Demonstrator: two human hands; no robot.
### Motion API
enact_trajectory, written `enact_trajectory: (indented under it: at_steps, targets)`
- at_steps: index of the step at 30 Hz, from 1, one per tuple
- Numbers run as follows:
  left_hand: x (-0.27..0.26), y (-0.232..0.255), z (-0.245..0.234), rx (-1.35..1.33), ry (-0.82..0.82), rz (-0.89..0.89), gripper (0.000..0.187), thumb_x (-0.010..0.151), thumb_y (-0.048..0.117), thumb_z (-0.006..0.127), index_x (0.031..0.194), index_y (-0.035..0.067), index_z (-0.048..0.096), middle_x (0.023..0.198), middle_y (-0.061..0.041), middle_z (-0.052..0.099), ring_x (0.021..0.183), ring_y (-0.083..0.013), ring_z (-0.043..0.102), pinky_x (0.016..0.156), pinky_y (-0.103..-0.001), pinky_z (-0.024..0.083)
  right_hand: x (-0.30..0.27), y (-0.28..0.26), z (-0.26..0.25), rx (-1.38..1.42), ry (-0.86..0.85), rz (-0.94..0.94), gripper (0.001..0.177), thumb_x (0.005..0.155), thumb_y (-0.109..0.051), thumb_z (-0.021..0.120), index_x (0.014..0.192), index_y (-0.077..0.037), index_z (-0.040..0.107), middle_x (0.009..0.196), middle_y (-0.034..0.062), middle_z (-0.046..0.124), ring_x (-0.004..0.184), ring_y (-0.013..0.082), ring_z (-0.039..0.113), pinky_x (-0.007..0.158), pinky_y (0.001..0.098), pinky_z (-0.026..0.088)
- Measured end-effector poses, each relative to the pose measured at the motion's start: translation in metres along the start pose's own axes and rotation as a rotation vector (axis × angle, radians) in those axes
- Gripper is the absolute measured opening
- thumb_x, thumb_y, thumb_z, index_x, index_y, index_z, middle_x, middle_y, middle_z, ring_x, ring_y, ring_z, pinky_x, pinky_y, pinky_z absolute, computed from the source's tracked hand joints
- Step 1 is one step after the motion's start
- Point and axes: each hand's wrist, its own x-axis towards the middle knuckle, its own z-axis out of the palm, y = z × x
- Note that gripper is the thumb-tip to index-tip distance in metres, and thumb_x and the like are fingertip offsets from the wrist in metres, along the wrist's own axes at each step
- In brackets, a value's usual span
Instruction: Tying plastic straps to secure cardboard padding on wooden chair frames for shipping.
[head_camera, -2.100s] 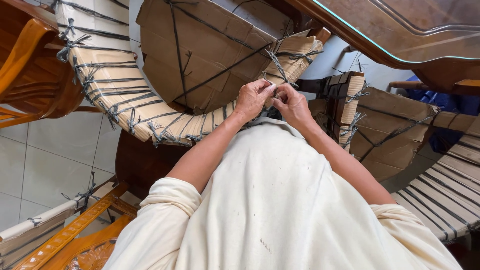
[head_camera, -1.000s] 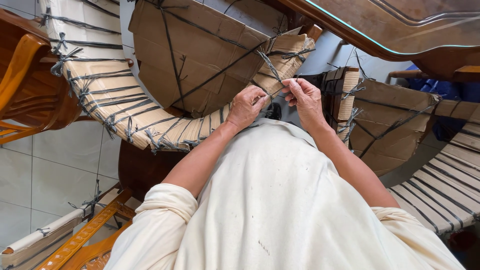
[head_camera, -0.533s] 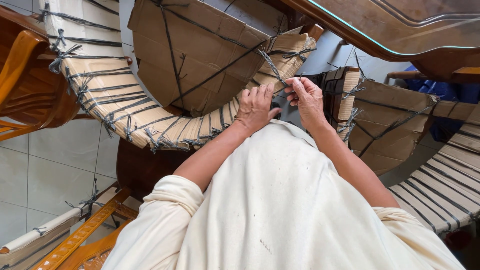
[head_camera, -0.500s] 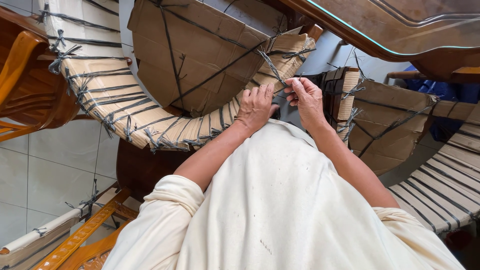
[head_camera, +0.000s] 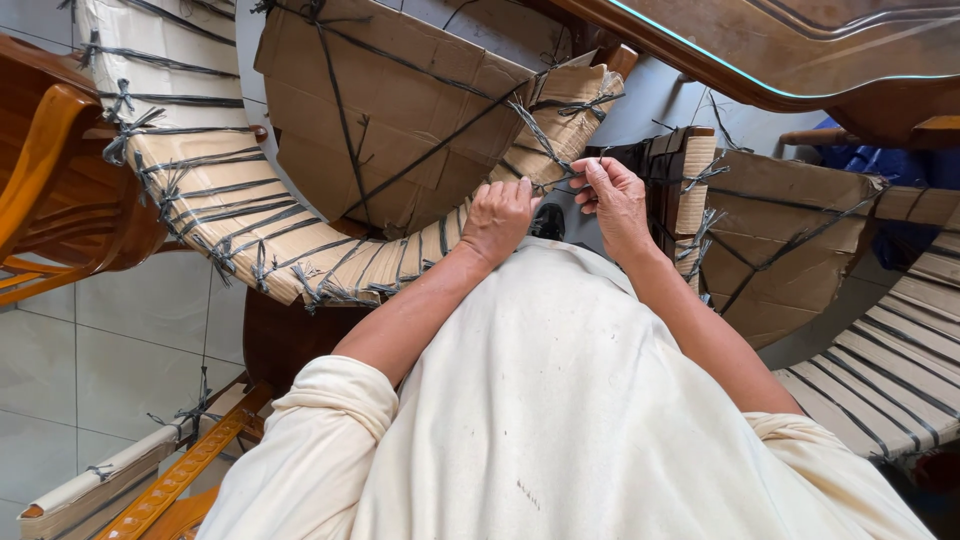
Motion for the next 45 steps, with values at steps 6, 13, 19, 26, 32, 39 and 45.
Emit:
enact_trajectory:
  at_steps: [6,13,19,26,32,39,45]
  targets:
    - [0.003,-0.007,-0.005,0.029,0.055,0.058,0.011,0.092,0.023,0.065,0.086,0.013,0.061,0.071,-0.001,0.047,0.065,-0.0213,0.054,0.060,-0.035,0.042,0.001,0.005,-0.003,0.001,0.007,0.001,0.020,0.106,-0.025,0.062,0.108,-0.009,0.073,0.084,0.0081,0.074,0.063,0.0064,0.069,0.052,0.0145,0.056]
    - [0.014,-0.028,0.020,-0.017,-0.107,0.088,0.004,0.091,0.019,0.064,0.091,0.016,0.060,0.074,0.006,0.049,0.060,-0.0131,0.055,0.056,-0.031,0.041,0.003,0.008,-0.006,0.010,0.010,0.021,0.022,0.106,-0.026,0.060,0.109,-0.008,0.073,0.084,0.0083,0.075,0.063,0.0065,0.070,0.051,0.0144,0.057]
    - [0.052,-0.015,0.007,-0.128,-0.077,0.094,0.014,0.082,0.026,0.070,0.087,0.019,0.058,0.073,0.002,0.052,0.064,-0.0194,0.062,0.059,-0.035,0.046,0.010,0.022,-0.019,0.126,0.051,0.091,0.022,0.107,-0.026,0.058,0.111,-0.008,0.071,0.086,0.0084,0.077,0.063,0.0070,0.073,0.052,0.0145,0.059]
    - [0.037,-0.035,-0.015,-0.277,-0.280,-0.039,0.016,0.096,0.032,0.057,0.088,0.018,0.058,0.075,-0.001,0.056,0.067,-0.0261,0.067,0.062,-0.040,0.049,0.012,0.048,-0.024,0.153,0.131,0.204,0.021,0.107,-0.025,0.057,0.106,-0.009,0.071,0.080,0.0064,0.076,0.060,0.0071,0.072,0.047,0.0153,0.058]
    - [0.043,-0.033,-0.044,-0.425,-0.501,-0.232,0.026,0.106,0.036,0.044,0.090,0.019,0.056,0.079,-0.006,0.059,0.079,-0.0307,0.070,0.072,-0.044,0.053,0.017,0.068,-0.028,0.068,0.222,0.379,0.022,0.106,-0.025,0.056,0.097,-0.013,0.072,0.071,0.0021,0.074,0.053,0.0048,0.068,0.042,0.0150,0.055]
    - [0.054,-0.039,-0.046,-0.853,-0.546,-0.531,0.024,0.095,0.029,0.062,0.080,0.011,0.061,0.088,-0.015,0.064,0.086,-0.0415,0.067,0.072,-0.050,0.052,0.016,0.063,-0.031,-0.030,0.164,0.424,0.020,0.103,-0.025,0.058,0.093,-0.014,0.071,0.071,0.0005,0.073,0.053,0.0039,0.067,0.041,0.0147,0.054]
    - [0.070,-0.015,-0.042,-1.120,-0.549,-0.693,0.024,0.092,0.033,0.065,0.077,0.015,0.069,0.095,-0.002,0.072,0.086,-0.0284,0.070,0.076,-0.041,0.054,0.008,0.052,-0.034,-0.023,0.146,0.353,0.019,0.102,-0.026,0.062,0.092,-0.013,0.071,0.072,0.0029,0.074,0.055,0.0051,0.069,0.043,0.0151,0.055]
